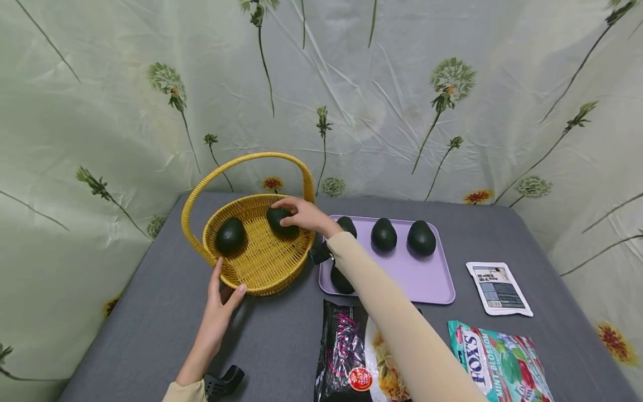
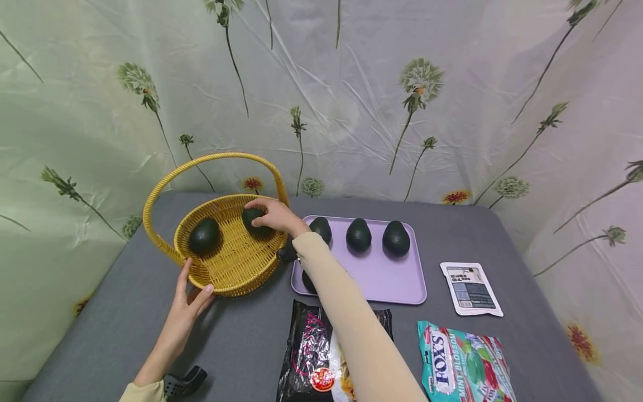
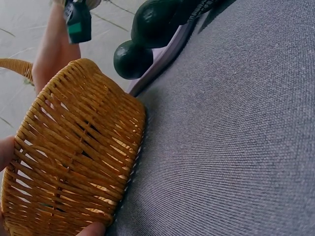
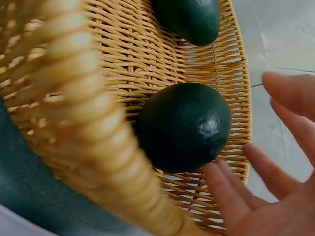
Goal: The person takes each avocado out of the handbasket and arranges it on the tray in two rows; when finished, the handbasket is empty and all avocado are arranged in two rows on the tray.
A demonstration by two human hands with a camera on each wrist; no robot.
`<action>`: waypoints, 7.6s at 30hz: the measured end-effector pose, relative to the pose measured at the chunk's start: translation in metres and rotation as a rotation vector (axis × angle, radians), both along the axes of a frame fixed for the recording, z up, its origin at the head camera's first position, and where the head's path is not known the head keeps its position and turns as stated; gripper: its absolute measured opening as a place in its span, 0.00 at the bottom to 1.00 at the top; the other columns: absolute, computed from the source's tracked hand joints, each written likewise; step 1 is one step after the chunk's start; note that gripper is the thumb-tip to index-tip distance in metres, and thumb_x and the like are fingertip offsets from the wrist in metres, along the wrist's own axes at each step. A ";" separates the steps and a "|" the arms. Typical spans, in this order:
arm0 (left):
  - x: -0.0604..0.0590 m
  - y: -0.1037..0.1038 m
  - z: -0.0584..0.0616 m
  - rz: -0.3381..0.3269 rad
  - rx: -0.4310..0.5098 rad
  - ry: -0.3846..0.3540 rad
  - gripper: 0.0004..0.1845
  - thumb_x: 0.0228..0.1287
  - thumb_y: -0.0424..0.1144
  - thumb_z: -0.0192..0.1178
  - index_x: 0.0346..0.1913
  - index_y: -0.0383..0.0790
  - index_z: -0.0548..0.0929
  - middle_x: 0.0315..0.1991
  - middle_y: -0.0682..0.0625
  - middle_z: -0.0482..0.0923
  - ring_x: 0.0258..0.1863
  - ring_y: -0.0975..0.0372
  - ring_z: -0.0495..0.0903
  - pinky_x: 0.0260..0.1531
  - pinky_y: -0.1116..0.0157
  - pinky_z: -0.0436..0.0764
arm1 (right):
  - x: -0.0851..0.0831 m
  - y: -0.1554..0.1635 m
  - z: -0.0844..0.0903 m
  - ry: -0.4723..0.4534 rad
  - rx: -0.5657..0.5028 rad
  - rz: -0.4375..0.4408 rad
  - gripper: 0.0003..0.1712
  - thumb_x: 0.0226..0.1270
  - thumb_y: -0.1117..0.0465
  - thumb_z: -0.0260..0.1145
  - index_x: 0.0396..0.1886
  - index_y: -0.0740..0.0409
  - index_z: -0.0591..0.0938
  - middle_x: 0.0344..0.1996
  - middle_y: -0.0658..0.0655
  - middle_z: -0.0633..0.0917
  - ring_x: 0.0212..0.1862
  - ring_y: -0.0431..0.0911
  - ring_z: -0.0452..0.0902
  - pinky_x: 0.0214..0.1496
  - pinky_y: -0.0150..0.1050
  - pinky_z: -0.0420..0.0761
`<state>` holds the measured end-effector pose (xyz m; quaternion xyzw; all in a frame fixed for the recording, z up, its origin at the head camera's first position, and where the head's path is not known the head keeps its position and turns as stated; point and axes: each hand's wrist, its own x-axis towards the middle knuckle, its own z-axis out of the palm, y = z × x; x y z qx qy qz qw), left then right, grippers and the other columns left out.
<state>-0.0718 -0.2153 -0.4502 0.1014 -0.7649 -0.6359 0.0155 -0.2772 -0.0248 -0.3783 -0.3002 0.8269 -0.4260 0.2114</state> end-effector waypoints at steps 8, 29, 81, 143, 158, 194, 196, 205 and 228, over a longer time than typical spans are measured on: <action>0.000 -0.001 -0.001 -0.006 -0.003 0.004 0.43 0.73 0.44 0.52 0.76 0.61 0.33 0.75 0.48 0.27 0.68 0.40 0.50 0.57 0.40 0.60 | 0.002 -0.017 -0.003 0.033 0.151 0.078 0.25 0.67 0.64 0.63 0.64 0.52 0.76 0.65 0.58 0.69 0.63 0.51 0.64 0.55 0.41 0.68; -0.001 -0.001 -0.003 -0.007 -0.005 0.005 0.43 0.73 0.44 0.52 0.76 0.61 0.34 0.75 0.48 0.27 0.68 0.39 0.50 0.57 0.40 0.59 | 0.011 -0.025 -0.011 -0.103 0.177 0.163 0.22 0.69 0.66 0.60 0.62 0.54 0.75 0.64 0.57 0.69 0.56 0.48 0.67 0.50 0.40 0.71; 0.000 -0.001 -0.002 -0.009 -0.007 -0.003 0.44 0.73 0.43 0.53 0.76 0.62 0.32 0.75 0.48 0.27 0.69 0.40 0.47 0.58 0.40 0.59 | 0.071 0.230 -0.022 -0.068 -0.032 -0.070 0.25 0.69 0.55 0.63 0.64 0.48 0.70 0.62 0.59 0.67 0.61 0.59 0.60 0.55 0.57 0.65; 0.001 0.000 -0.002 0.009 -0.011 0.003 0.42 0.73 0.44 0.53 0.76 0.60 0.35 0.75 0.47 0.28 0.69 0.41 0.50 0.58 0.41 0.60 | 0.058 0.188 -0.024 0.012 -0.199 -0.054 0.20 0.70 0.65 0.60 0.59 0.66 0.73 0.56 0.70 0.73 0.52 0.58 0.74 0.50 0.41 0.75; 0.002 0.000 -0.004 0.007 -0.005 0.033 0.42 0.73 0.41 0.53 0.77 0.57 0.37 0.75 0.45 0.30 0.68 0.41 0.50 0.57 0.41 0.61 | 0.039 0.063 -0.008 0.072 -0.227 0.190 0.21 0.69 0.65 0.61 0.60 0.66 0.73 0.54 0.60 0.78 0.54 0.53 0.75 0.55 0.45 0.73; 0.002 -0.003 -0.003 0.002 -0.012 0.019 0.41 0.73 0.43 0.52 0.77 0.60 0.36 0.75 0.46 0.28 0.67 0.39 0.50 0.57 0.38 0.60 | 0.041 -0.106 -0.012 0.017 0.211 0.164 0.35 0.70 0.61 0.60 0.74 0.47 0.61 0.69 0.58 0.64 0.67 0.52 0.61 0.59 0.42 0.68; 0.002 -0.003 -0.003 -0.001 -0.015 0.015 0.41 0.73 0.44 0.52 0.76 0.61 0.36 0.75 0.46 0.28 0.68 0.39 0.50 0.57 0.38 0.59 | 0.044 -0.110 -0.012 0.011 0.235 0.129 0.35 0.70 0.60 0.61 0.74 0.43 0.62 0.69 0.59 0.62 0.67 0.53 0.60 0.58 0.44 0.69; 0.001 -0.002 -0.004 -0.013 -0.005 0.006 0.40 0.74 0.45 0.51 0.76 0.64 0.36 0.75 0.48 0.26 0.68 0.39 0.49 0.57 0.38 0.60 | 0.046 -0.114 -0.012 -0.005 0.185 0.126 0.25 0.69 0.60 0.62 0.65 0.48 0.72 0.61 0.56 0.73 0.58 0.49 0.71 0.52 0.39 0.72; -0.001 -0.001 -0.007 -0.006 -0.009 0.026 0.41 0.73 0.42 0.52 0.77 0.57 0.36 0.75 0.46 0.28 0.68 0.39 0.49 0.57 0.38 0.60 | 0.043 -0.091 -0.011 -0.035 0.192 0.166 0.26 0.69 0.58 0.64 0.66 0.49 0.73 0.62 0.55 0.73 0.56 0.47 0.72 0.50 0.39 0.73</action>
